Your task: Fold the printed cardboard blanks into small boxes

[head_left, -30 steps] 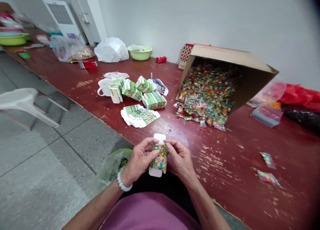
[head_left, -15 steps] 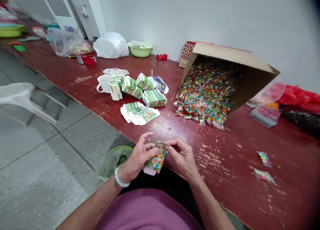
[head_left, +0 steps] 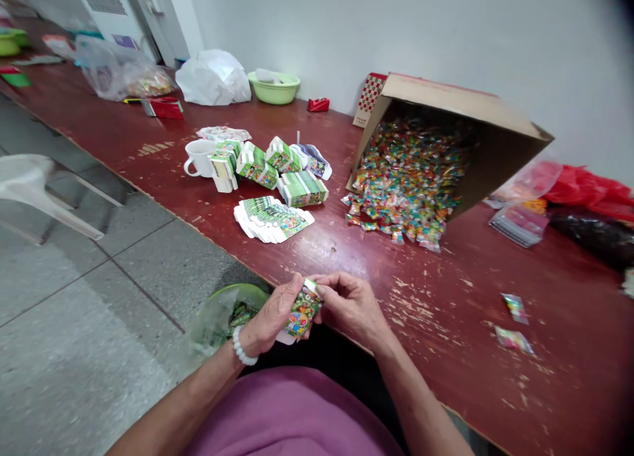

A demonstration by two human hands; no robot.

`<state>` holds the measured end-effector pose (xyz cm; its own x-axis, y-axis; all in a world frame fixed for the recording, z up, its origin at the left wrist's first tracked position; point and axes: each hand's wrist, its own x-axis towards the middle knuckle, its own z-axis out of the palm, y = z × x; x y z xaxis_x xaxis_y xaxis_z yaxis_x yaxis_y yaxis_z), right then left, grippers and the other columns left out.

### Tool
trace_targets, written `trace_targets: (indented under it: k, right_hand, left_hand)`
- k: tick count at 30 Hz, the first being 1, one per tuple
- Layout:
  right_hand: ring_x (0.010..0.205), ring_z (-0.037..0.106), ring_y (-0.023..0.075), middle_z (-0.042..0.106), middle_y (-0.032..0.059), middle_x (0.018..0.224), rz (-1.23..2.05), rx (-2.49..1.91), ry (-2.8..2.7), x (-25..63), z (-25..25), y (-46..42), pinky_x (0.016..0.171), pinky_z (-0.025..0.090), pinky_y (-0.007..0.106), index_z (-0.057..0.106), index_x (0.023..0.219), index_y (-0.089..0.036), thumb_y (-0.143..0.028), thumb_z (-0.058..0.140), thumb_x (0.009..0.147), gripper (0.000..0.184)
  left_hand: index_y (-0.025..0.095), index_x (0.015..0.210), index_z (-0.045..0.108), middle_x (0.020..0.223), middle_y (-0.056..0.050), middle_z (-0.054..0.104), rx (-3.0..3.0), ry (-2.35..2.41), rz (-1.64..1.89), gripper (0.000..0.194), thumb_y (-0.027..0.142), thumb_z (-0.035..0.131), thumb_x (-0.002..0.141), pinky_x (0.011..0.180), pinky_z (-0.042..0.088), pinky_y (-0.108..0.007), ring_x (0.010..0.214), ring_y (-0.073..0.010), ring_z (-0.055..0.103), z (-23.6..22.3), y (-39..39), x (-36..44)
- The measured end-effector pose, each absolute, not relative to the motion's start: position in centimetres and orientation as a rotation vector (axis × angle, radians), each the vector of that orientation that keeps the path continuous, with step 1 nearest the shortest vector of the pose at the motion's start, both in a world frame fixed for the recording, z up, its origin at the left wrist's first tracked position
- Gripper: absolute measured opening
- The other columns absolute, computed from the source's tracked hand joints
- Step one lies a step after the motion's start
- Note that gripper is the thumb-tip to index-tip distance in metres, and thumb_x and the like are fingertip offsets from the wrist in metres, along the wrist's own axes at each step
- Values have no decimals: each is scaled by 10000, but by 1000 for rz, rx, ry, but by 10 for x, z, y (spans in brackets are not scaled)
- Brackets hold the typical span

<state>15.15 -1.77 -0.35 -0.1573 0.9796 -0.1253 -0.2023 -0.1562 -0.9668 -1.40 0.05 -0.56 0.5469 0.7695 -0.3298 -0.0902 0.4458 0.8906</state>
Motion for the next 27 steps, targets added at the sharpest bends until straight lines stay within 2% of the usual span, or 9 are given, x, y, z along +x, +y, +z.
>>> trace_targets:
  k: [2, 4, 9, 13, 16, 19, 24, 27]
  right_hand:
    - [500, 629, 131, 739, 35, 794, 1456, -1132, -1086, 150, -5, -18, 474, 491, 250, 697, 884, -192, -407, 675, 854, 218]
    - [483, 629, 134, 737, 40, 783, 1412, -1154, -1086, 150, -6, -19, 454, 481, 248, 699, 876, -188, -403, 672, 855, 218]
    - [495, 637, 149, 699, 14, 652, 1394, -1158, -1162, 154, -6, -18, 486, 492, 254, 698, 895, -189, -399, 661, 860, 215]
    - [534, 646, 148, 734, 46, 777, 1412, -1184, -1199, 158, -4, -18, 501, 503, 258, 685, 847, -181, -386, 682, 840, 205]
    - [548, 637, 134, 740, 60, 915, 1398, -1149, -1212, 156, -1, -19, 521, 514, 264, 664, 815, -185, -372, 671, 850, 190]
    - [567, 632, 124, 723, 48, 924, 1348, -1097, -1320, 155, 1, -22, 552, 505, 258, 661, 816, -187, -347, 637, 886, 176]
    - [679, 622, 147, 659, 40, 814, 1016, -1182, -1626, 157, -1, -31, 633, 482, 260, 682, 924, -203, -288, 565, 945, 146]
    - [755, 593, 174, 628, 59, 818, 746, -1218, -1837, 158, -3, -37, 700, 470, 292, 659, 885, -199, -222, 510, 955, 167]
  left_hand:
    - [99, 1204, 652, 611, -56, 648, 974, 822, 598, 725, 693, 355, 914, 388, 427, -194, 428, -120, 575, -5, 0, -14]
    - [88, 1134, 681, 576, -55, 635, 988, 824, 598, 719, 694, 366, 910, 389, 428, -192, 426, -121, 572, -6, 0, -13]
    - [99, 1077, 695, 643, -76, 668, 1006, 844, 568, 715, 716, 389, 886, 388, 447, -204, 419, -124, 581, -7, 2, -15]
    - [95, 1128, 680, 646, -70, 660, 1036, 849, 514, 734, 722, 387, 882, 395, 457, -210, 424, -129, 583, -5, 4, -18]
    - [116, 1248, 626, 687, -68, 669, 1062, 846, 490, 701, 683, 401, 902, 418, 470, -214, 452, -128, 587, -3, 6, -20]
    - [151, 1352, 551, 707, -57, 667, 1078, 815, 527, 646, 619, 442, 920, 438, 473, -211, 498, -135, 597, -4, 5, -21]
    - [195, 1341, 564, 876, -77, 675, 1047, 827, 606, 562, 559, 473, 924, 479, 504, -218, 652, -164, 639, -8, 2, -20]
    - [189, 1277, 606, 873, -68, 662, 1055, 833, 595, 524, 550, 497, 914, 464, 485, -206, 622, -148, 620, -11, 1, -16]
